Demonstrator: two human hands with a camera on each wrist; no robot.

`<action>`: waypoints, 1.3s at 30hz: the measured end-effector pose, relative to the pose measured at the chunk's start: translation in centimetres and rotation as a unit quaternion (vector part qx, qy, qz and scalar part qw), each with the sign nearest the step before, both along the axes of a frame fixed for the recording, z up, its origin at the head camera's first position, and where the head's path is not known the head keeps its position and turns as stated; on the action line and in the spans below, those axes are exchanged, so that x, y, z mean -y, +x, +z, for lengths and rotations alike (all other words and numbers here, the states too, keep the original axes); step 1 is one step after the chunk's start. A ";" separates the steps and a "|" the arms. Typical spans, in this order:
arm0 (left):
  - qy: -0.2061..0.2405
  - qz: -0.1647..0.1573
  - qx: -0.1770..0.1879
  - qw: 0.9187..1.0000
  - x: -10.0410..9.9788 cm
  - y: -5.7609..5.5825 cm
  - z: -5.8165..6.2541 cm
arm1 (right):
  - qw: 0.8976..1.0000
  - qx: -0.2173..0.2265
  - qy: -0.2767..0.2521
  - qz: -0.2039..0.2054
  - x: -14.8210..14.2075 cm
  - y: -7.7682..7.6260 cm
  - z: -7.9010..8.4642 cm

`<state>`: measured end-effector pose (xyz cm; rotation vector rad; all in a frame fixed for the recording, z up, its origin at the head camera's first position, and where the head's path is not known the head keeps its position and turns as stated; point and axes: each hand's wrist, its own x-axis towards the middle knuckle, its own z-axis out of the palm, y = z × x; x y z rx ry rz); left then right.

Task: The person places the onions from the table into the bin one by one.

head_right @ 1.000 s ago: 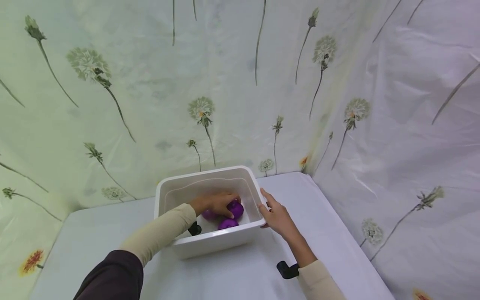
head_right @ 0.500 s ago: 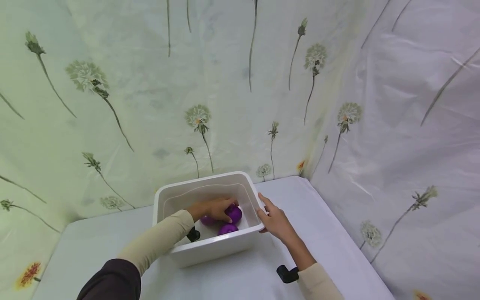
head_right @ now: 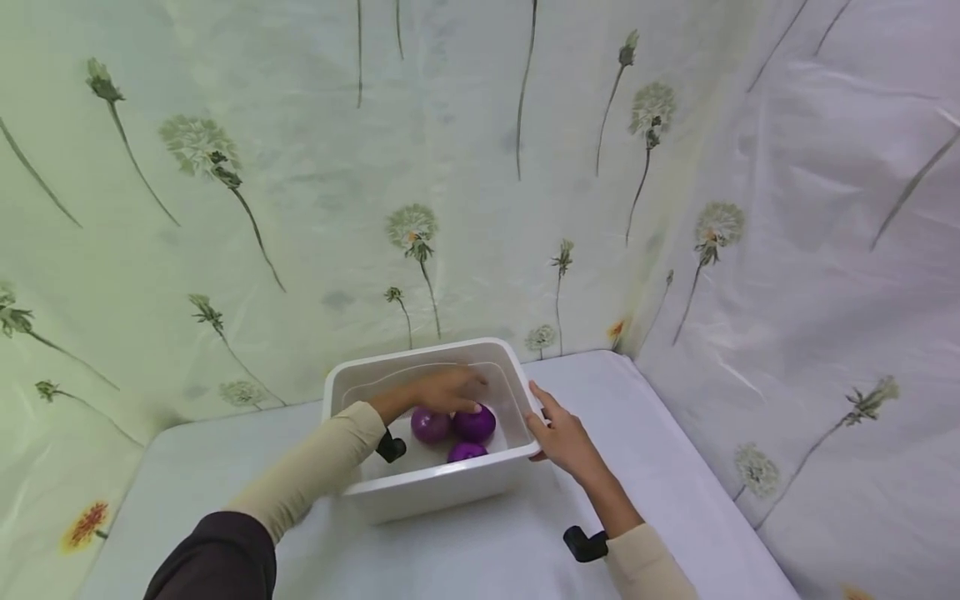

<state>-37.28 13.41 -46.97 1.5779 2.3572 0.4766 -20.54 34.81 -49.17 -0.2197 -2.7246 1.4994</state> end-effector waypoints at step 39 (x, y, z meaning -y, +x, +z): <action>0.135 0.276 0.092 0.947 27.5 5.1 1.3 | 0.999 0.007 0.008 0.039 0.8 -0.9 0.2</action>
